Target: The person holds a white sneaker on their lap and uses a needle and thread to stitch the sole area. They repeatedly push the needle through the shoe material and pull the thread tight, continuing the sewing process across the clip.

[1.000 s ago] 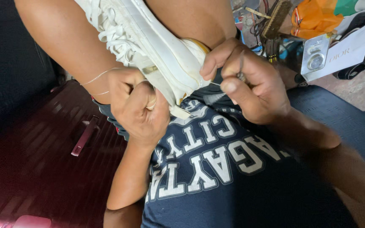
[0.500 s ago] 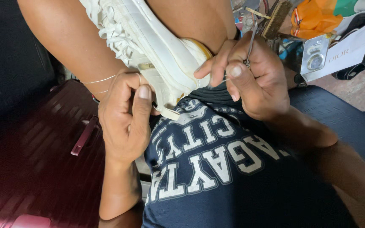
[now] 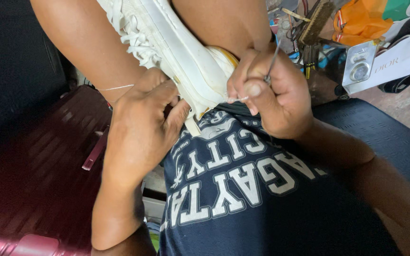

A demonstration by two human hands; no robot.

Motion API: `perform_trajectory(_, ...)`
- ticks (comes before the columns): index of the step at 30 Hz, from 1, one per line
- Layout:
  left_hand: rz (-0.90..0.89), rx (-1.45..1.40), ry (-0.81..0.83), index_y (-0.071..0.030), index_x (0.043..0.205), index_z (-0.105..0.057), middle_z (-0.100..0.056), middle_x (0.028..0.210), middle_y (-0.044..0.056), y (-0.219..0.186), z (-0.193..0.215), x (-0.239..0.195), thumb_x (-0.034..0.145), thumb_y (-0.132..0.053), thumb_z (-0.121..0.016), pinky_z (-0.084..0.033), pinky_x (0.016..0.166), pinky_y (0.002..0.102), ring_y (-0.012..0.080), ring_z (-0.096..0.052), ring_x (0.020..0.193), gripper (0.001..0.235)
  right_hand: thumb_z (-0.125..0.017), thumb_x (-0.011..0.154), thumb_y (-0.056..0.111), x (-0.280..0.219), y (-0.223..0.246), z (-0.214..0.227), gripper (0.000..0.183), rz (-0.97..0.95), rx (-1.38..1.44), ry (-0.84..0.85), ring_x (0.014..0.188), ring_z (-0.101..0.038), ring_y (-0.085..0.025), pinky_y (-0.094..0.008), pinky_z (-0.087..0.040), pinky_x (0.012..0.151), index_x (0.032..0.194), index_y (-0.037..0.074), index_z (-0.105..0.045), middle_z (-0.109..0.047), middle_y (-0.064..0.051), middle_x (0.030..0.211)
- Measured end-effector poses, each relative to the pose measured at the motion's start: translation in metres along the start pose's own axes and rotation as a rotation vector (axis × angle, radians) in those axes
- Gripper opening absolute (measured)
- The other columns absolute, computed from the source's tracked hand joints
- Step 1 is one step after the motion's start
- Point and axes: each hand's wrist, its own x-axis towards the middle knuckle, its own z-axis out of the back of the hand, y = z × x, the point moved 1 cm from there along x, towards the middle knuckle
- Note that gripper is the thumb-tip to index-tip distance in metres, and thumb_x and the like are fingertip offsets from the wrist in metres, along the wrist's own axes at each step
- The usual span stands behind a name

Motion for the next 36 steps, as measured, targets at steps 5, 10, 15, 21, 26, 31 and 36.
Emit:
perform_trajectory(5, -0.177, -0.089, 0.135, 0.002, 0.104, -0.070, -0.065, 0.096, 0.018, 0.017, 0.003, 0.019, 0.081, -0.007, -0.073, -0.052, 0.069, 0.044, 0.0371, -0.066, 0.079, 0.025, -0.043, 0.117, 0.013, -0.001, 0.002, -0.002, 0.016, 0.052, -0.131, 0.047, 0.083, -0.061, -0.013, -0.025, -0.054, 0.078, 0.105, 0.003, -0.039, -0.055, -0.012, 0.093)
perform_trajectory(10, -0.171, -0.066, 0.137, -0.002, 0.090, -0.068, -0.062, 0.079, 0.012, 0.037, -0.020, 0.022, 0.087, -0.012, -0.079, -0.052, 0.068, 0.043, 0.0324, -0.066, 0.073, 0.015, -0.051, 0.111, 0.009, 0.002, 0.001, -0.007, 0.016, 0.050, -0.334, 0.055, 0.070, -0.055, -0.011, -0.024, -0.048, 0.067, 0.100, 0.003, -0.042, -0.058, -0.009, 0.085)
perform_trajectory(15, -0.099, -0.237, 0.001, -0.006, 0.091, -0.070, -0.061, 0.078, 0.012, 0.041, -0.041, 0.017, 0.086, -0.018, -0.084, -0.052, 0.063, 0.041, 0.0311, -0.065, 0.068, 0.019, -0.063, 0.107, 0.000, 0.013, 0.003, -0.008, 0.022, 0.035, -0.577, 0.057, 0.071, -0.058, -0.017, -0.030, -0.046, 0.061, 0.095, 0.000, -0.044, -0.054, -0.012, 0.082)
perform_trajectory(21, -0.176, -0.224, -0.130, -0.010, 0.115, -0.072, -0.070, 0.107, 0.011, 0.041, -0.043, 0.015, 0.090, -0.014, -0.073, -0.056, 0.077, 0.040, 0.0329, -0.070, 0.089, 0.025, -0.063, 0.105, -0.006, 0.041, 0.002, -0.011, 0.014, 0.111, -0.710, 0.070, 0.070, -0.060, -0.023, -0.035, -0.046, 0.063, 0.105, -0.006, -0.048, -0.052, -0.013, 0.080)
perform_trajectory(26, -0.121, -0.239, -0.102, -0.010, 0.117, -0.072, -0.070, 0.111, 0.012, 0.041, -0.035, 0.016, 0.092, -0.012, -0.071, -0.056, 0.083, 0.040, 0.0340, -0.070, 0.092, 0.025, -0.055, 0.121, 0.005, 0.052, 0.002, -0.005, 0.019, 0.035, -0.685, 0.102, 0.074, -0.060, -0.015, -0.029, -0.046, 0.068, 0.107, 0.001, -0.044, -0.052, -0.009, 0.085)
perform_trajectory(31, -0.075, -0.349, -0.020, -0.003, 0.119, -0.069, -0.065, 0.119, 0.016, 0.025, -0.016, 0.008, 0.092, -0.007, -0.066, -0.053, 0.085, 0.035, 0.0308, -0.066, 0.096, 0.027, -0.050, 0.114, 0.017, 0.045, 0.004, 0.010, 0.017, -0.255, -0.251, 0.106, 0.053, -0.047, -0.005, -0.021, -0.040, 0.048, 0.099, 0.008, -0.046, -0.053, -0.002, 0.077)
perform_trajectory(36, -0.120, -0.481, -0.148, -0.001, 0.117, -0.066, -0.062, 0.118, 0.013, 0.004, -0.019, -0.001, 0.083, -0.014, -0.084, -0.051, 0.086, 0.034, 0.0221, -0.064, 0.100, 0.041, -0.043, 0.118, 0.023, 0.029, 0.008, 0.027, 0.022, -0.127, -0.211, -0.004, 0.052, -0.048, -0.002, -0.016, -0.036, 0.046, 0.110, 0.005, -0.051, -0.067, -0.007, 0.092)
